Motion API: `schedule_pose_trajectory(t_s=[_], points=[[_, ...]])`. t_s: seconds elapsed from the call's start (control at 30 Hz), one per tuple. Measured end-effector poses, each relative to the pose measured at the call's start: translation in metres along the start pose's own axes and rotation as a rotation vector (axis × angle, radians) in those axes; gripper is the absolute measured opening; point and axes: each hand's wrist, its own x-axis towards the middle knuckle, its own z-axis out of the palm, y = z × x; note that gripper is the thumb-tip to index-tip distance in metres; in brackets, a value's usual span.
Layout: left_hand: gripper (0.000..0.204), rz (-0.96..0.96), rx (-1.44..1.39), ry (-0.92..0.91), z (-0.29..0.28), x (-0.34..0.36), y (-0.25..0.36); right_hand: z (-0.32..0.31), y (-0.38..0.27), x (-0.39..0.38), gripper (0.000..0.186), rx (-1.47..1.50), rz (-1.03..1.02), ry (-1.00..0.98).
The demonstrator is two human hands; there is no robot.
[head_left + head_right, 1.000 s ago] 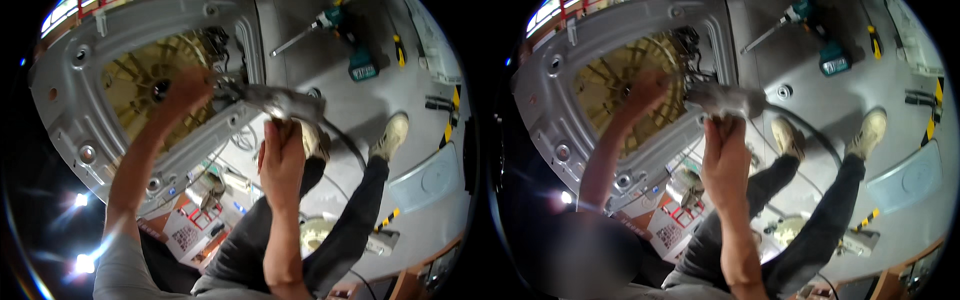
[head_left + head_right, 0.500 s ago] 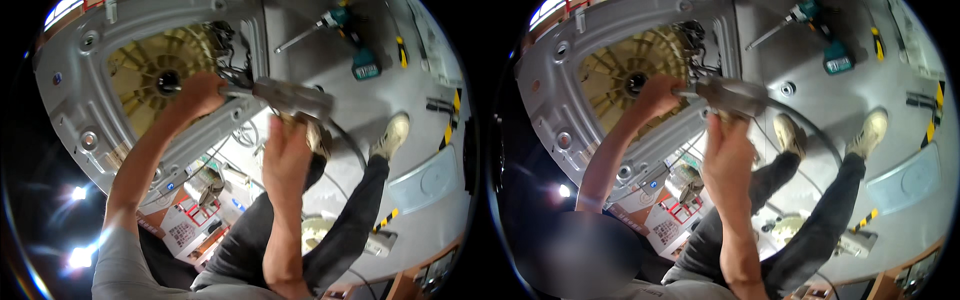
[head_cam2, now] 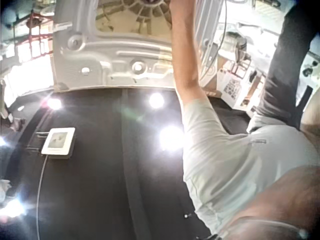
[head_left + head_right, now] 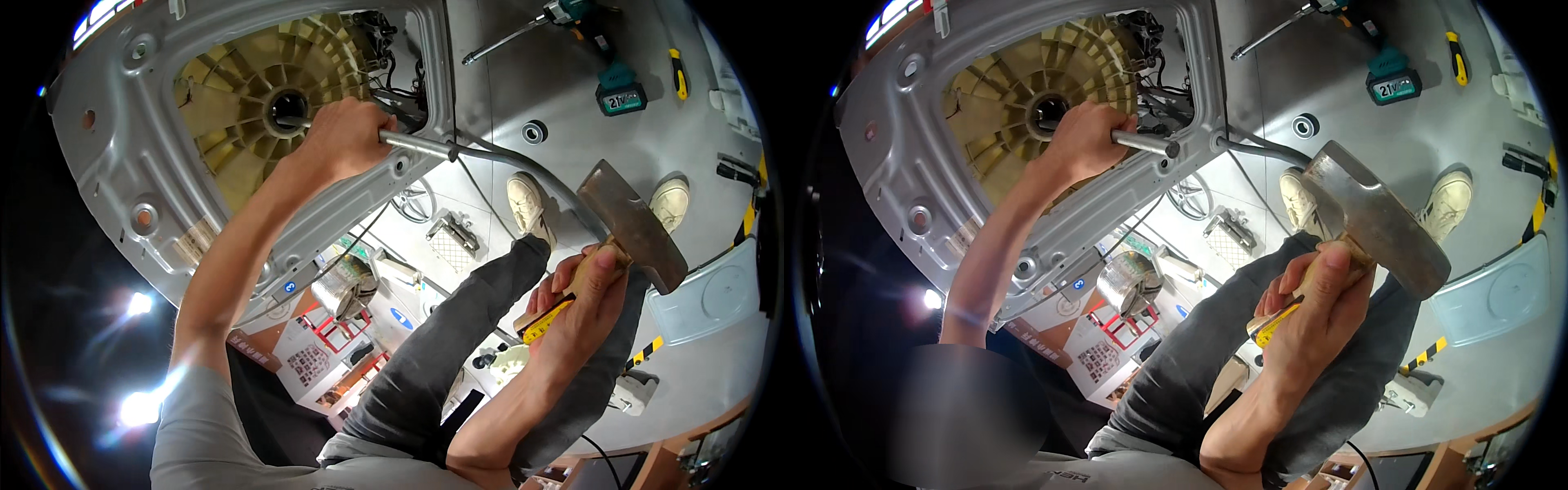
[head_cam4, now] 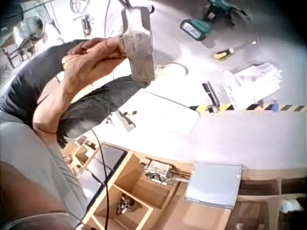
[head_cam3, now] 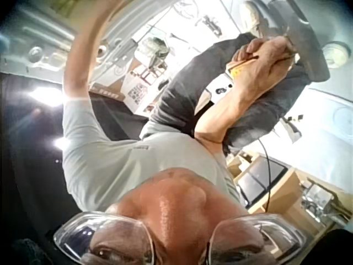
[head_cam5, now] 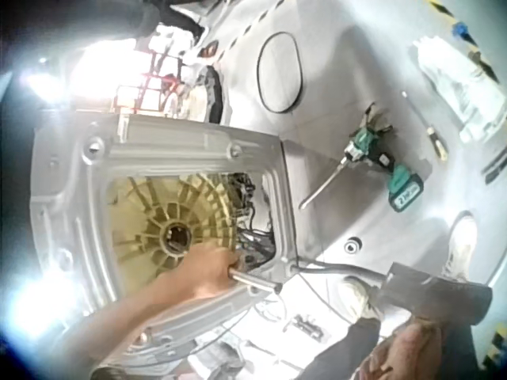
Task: The person uses a metal rod and a hammer to strike the center of a washing machine drum assembly, then picks up and shows a metal bearing to the camera.
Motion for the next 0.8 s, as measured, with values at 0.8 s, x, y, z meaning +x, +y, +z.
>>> schedule_pose_trajectory(t_s=[0.8], points=[[0.035,0.184,0.081,0.114,0.014,0.007,-0.008,-0.007,0.04,0.0,0.034,0.027,0.075,0.018]])
